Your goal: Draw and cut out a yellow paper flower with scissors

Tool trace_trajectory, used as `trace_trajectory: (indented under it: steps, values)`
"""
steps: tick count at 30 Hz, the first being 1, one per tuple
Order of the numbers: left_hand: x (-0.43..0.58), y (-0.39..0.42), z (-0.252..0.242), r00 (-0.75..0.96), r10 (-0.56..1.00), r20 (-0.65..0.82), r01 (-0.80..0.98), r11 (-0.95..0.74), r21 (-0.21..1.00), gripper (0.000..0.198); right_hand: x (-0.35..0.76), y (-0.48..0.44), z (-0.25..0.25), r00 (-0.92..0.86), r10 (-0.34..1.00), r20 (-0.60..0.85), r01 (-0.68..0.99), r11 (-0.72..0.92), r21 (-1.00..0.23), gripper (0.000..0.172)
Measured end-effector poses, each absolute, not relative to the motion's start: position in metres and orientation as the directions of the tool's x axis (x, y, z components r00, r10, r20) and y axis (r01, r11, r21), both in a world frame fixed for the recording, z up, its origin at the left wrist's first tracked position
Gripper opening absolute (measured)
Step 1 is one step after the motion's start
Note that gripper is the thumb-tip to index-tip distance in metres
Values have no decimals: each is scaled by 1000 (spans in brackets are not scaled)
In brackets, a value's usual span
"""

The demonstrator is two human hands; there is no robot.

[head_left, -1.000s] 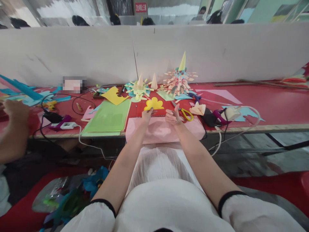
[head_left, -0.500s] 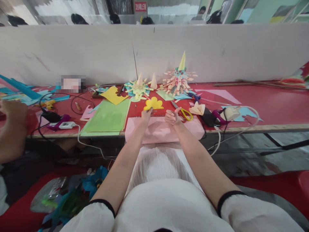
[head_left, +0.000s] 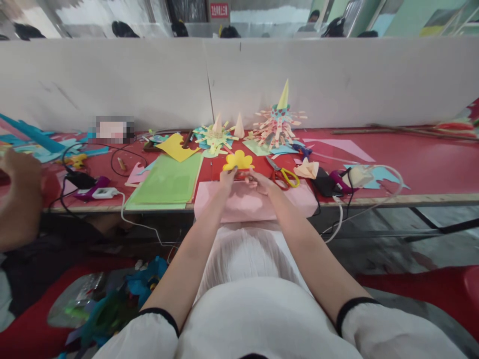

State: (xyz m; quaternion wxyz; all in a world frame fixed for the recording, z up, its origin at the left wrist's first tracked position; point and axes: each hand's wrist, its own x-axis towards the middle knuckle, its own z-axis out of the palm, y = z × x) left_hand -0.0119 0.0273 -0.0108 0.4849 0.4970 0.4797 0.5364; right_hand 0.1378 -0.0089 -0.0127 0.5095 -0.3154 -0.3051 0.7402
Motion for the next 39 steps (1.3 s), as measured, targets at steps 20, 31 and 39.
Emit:
trace_trajectory:
  steps: [20,31,39]
  values:
    - [-10,24,-12,46,995,89,1,-89,996,27,113,-10,-17,67,997,37,-313,56,-948,48]
    - [-9,23,-10,71,995,68,20,-70,997,29,111,-6,-24,145,986,80,-138,100,-985,50]
    - [-11,26,-12,39,997,68,-5,-68,998,29,111,-7,-24,142,985,94,-106,110,-988,57]
